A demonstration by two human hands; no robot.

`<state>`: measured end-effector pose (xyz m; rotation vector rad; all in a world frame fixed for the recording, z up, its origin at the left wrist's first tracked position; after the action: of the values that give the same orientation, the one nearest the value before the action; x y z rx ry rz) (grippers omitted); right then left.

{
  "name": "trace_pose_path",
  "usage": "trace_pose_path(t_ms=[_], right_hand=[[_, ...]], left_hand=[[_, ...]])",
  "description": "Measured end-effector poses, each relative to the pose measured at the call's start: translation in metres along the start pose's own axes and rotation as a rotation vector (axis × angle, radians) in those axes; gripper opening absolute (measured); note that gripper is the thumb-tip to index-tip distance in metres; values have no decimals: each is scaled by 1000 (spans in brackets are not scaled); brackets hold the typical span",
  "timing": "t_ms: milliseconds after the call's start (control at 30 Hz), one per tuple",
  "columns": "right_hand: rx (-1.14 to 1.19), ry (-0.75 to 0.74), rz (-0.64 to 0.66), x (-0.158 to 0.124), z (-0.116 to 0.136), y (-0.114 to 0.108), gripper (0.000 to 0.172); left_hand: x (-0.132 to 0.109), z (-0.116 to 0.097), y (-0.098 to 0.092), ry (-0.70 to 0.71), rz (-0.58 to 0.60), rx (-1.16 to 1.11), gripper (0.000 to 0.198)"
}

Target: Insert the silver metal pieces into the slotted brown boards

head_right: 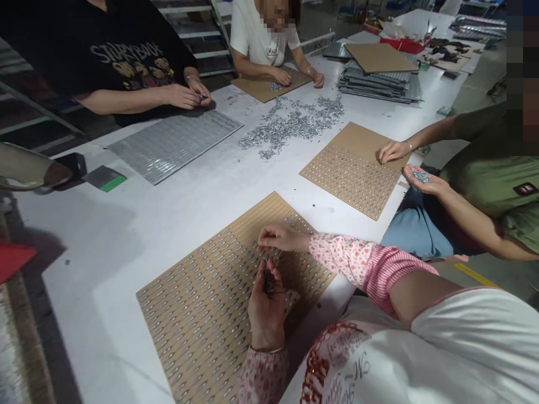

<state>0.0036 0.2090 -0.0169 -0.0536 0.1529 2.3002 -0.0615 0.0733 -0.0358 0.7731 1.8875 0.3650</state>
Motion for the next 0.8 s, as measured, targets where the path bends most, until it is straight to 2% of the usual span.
trace_pose_path(t_ms=[100, 167, 267, 333, 467, 633, 800], right_hand=[[-86, -11, -89, 17, 6, -12, 16], [-204, -28, -82, 24, 12, -17, 14], [-421, -73, 27, 22, 18, -18, 12], [-610, -119, 125, 15, 18, -18, 9], [-969, -225, 266, -4, 10, -12, 9], [-1290, -300, 265, -11, 4, 3, 19], [-1463, -297, 279, -8, 1, 19, 20]], left_hand=[[-1, -1, 3, -48, -9, -39, 24], [-2, -6, 3, -56, -13, -51, 24], [-6, -13, -1, -87, 0, -56, 27], [-10, -14, -8, -160, 3, -90, 27], [-20, -8, -20, -281, 38, -174, 33], [-29, 7, -29, -266, -105, -47, 25], [-35, 19, -24, -298, -114, -89, 27]])
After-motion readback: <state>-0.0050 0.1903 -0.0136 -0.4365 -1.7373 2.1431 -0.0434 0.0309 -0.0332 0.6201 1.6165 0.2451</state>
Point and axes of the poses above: each hand's wrist, its own x-axis towards the middle knuckle, its own y-axis out of the palm, z = x × y, the point moved 5 cm from there along x, towards the middle knuckle, and after that the axes turned 1 degree about -z, right-handed, at the moved point
